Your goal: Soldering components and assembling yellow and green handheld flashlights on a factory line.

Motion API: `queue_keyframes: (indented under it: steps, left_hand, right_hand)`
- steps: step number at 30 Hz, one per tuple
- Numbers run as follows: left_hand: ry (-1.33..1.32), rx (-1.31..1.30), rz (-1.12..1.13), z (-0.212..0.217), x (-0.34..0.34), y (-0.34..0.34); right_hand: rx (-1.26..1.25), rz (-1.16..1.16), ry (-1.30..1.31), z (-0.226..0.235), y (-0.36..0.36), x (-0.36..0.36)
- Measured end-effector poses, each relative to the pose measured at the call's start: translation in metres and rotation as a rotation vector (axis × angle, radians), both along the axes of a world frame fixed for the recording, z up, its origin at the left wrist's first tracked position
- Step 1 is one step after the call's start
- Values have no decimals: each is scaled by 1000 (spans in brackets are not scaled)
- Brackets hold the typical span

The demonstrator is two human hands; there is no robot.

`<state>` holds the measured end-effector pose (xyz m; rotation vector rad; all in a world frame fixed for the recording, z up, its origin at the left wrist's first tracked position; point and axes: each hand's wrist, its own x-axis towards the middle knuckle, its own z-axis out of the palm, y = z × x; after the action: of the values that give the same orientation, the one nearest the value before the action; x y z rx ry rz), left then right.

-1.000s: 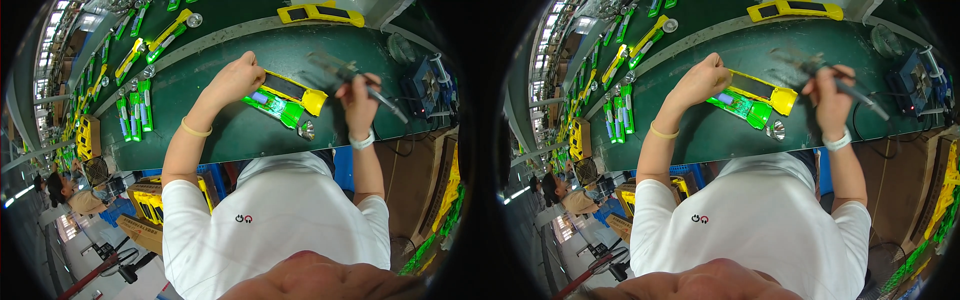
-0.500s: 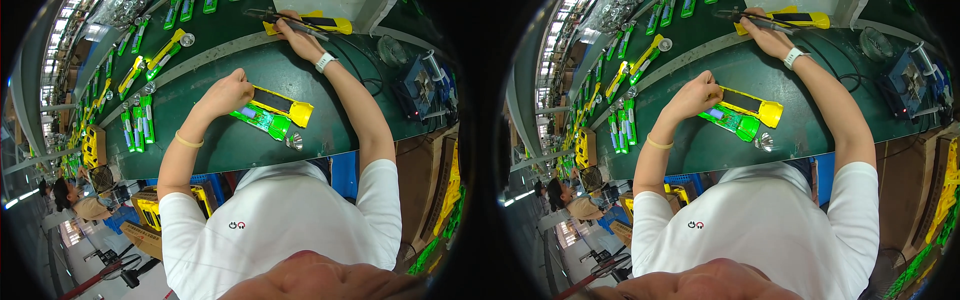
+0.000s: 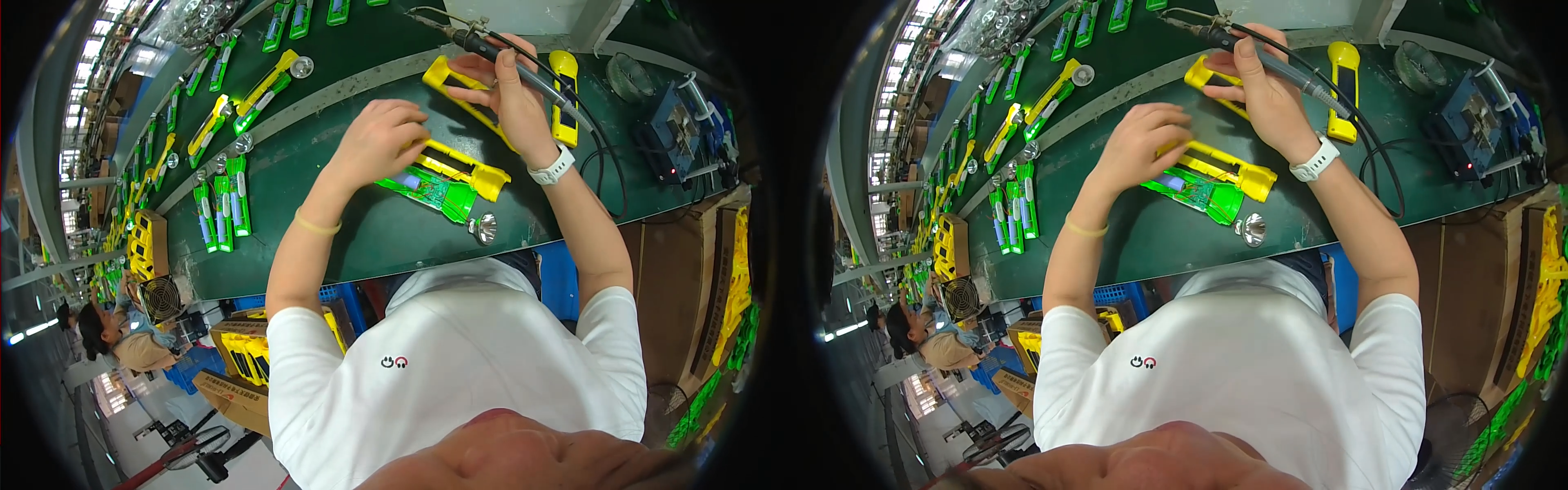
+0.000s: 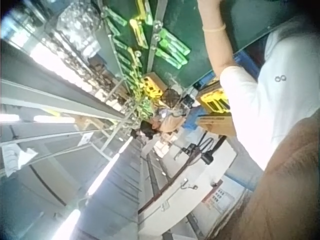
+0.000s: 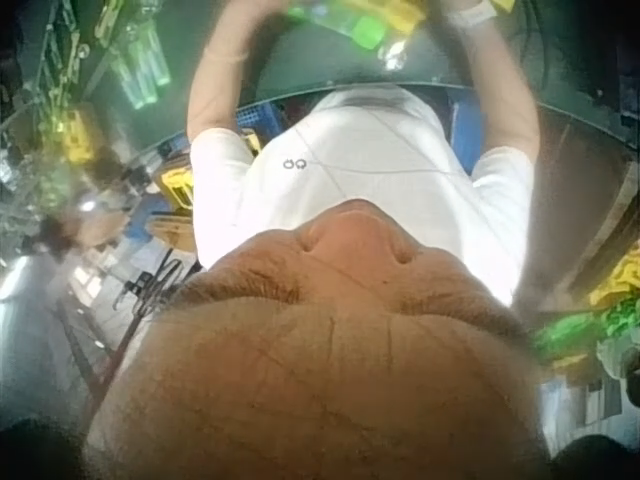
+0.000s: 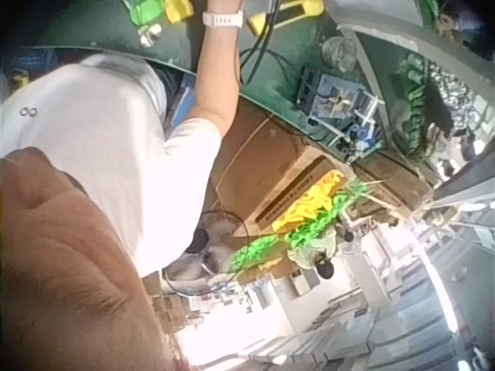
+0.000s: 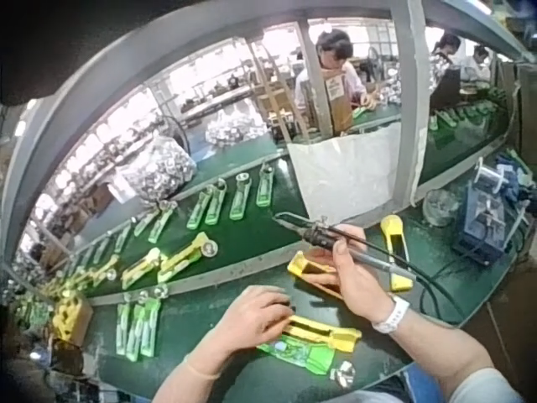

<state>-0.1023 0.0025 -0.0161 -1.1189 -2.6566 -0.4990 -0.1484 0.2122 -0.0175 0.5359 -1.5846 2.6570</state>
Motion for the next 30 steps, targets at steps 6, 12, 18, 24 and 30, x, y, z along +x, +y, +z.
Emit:
queue_keyframes:
  steps: [6, 12, 18, 24, 30]
  left_hand:
    - [-305, 116, 8, -7, 60, -19]
    - [-179, 353, 135, -29, 34, -54]
    - [51, 302, 566, -46, -95, -99]
    - [-170, 88, 619, -31, -210, -139]
    - [-124, -195, 1206, -39, -275, -203]
  right_hand:
    - [128, -157, 88, -19, 45, 28]
    - [234, -200, -60, -71, 69, 53]
    - [195, -80, -53, -79, 58, 49]
    - [233, -82, -14, -76, 59, 60]
    - [155, 189, -49, -80, 53, 59]
